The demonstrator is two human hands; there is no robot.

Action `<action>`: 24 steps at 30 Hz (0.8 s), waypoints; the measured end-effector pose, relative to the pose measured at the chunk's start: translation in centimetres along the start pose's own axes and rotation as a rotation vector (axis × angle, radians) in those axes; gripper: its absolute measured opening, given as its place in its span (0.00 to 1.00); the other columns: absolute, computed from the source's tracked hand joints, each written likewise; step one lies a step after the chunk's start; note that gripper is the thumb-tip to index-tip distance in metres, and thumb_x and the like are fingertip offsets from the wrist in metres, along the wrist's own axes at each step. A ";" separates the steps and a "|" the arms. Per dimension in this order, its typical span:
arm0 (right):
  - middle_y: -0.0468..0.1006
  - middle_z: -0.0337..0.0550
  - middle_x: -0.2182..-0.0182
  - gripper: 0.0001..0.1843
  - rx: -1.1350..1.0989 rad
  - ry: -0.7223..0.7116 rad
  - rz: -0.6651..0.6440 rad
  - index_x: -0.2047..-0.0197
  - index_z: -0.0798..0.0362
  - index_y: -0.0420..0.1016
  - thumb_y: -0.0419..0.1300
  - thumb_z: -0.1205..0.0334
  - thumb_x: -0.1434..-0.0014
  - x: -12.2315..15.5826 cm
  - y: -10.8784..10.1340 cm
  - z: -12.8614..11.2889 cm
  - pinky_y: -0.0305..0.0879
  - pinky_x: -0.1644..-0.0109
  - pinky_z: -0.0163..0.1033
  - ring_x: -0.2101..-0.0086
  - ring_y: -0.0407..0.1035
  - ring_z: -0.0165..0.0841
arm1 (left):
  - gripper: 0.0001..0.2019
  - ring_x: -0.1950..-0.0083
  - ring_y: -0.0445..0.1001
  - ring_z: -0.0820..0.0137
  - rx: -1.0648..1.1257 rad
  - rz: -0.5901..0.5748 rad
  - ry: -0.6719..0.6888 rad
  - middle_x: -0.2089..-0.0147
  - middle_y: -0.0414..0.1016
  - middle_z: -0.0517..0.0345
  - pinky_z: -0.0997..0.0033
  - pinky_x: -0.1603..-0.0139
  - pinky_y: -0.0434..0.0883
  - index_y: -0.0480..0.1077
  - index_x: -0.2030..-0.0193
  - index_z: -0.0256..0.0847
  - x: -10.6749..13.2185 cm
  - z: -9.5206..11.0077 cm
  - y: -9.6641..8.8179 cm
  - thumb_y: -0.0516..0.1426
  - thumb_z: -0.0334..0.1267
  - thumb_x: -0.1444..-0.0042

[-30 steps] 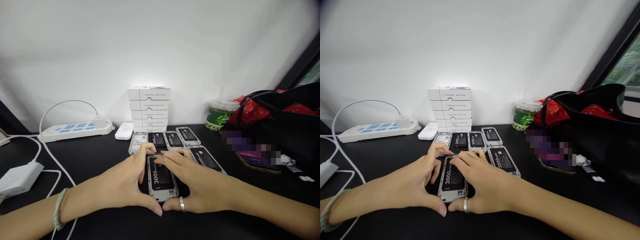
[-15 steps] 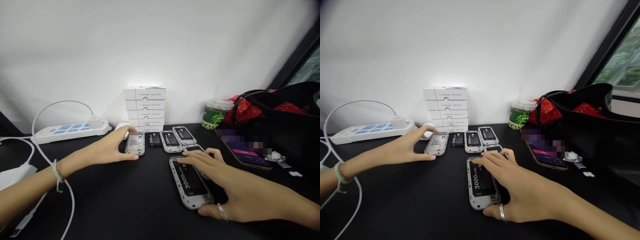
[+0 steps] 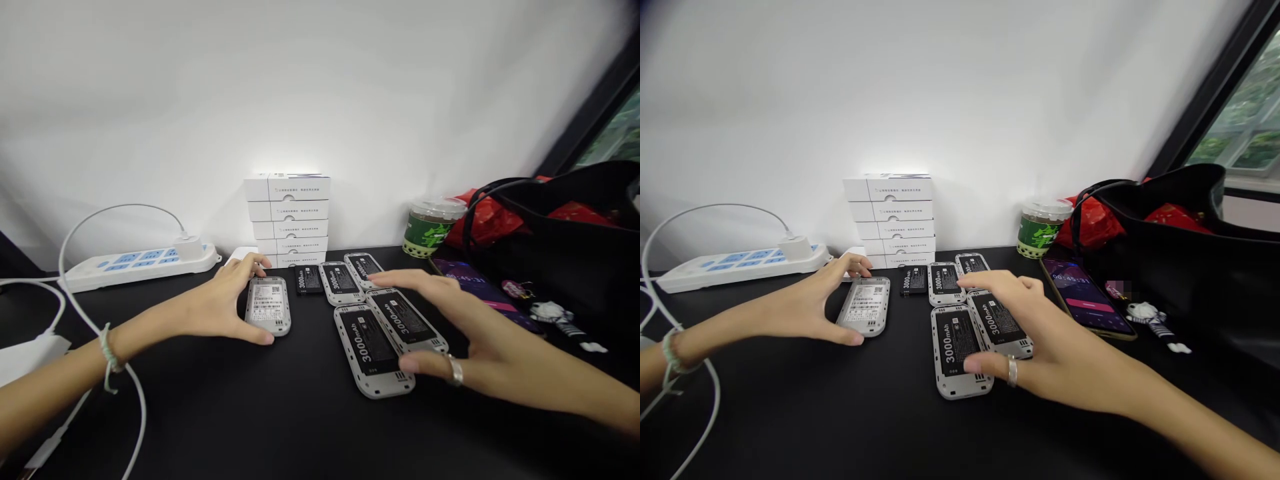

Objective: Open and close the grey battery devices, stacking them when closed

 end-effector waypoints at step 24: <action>0.76 0.56 0.47 0.42 0.043 -0.162 -0.282 0.34 0.54 0.58 0.69 0.58 0.50 -13.6 7.0 -0.5 0.62 0.41 0.59 0.47 0.70 0.51 | 0.45 0.35 0.61 0.51 0.250 -0.069 0.049 0.38 0.57 0.51 0.44 0.35 0.64 0.52 0.42 0.49 2.1 4.5 3.6 0.72 0.57 0.62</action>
Point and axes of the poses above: each hand's wrist, its own x-axis away from the middle knuckle, its own y-axis out of the palm, z = x × y, the point moved 10 cm from there along -x, towards the middle knuckle
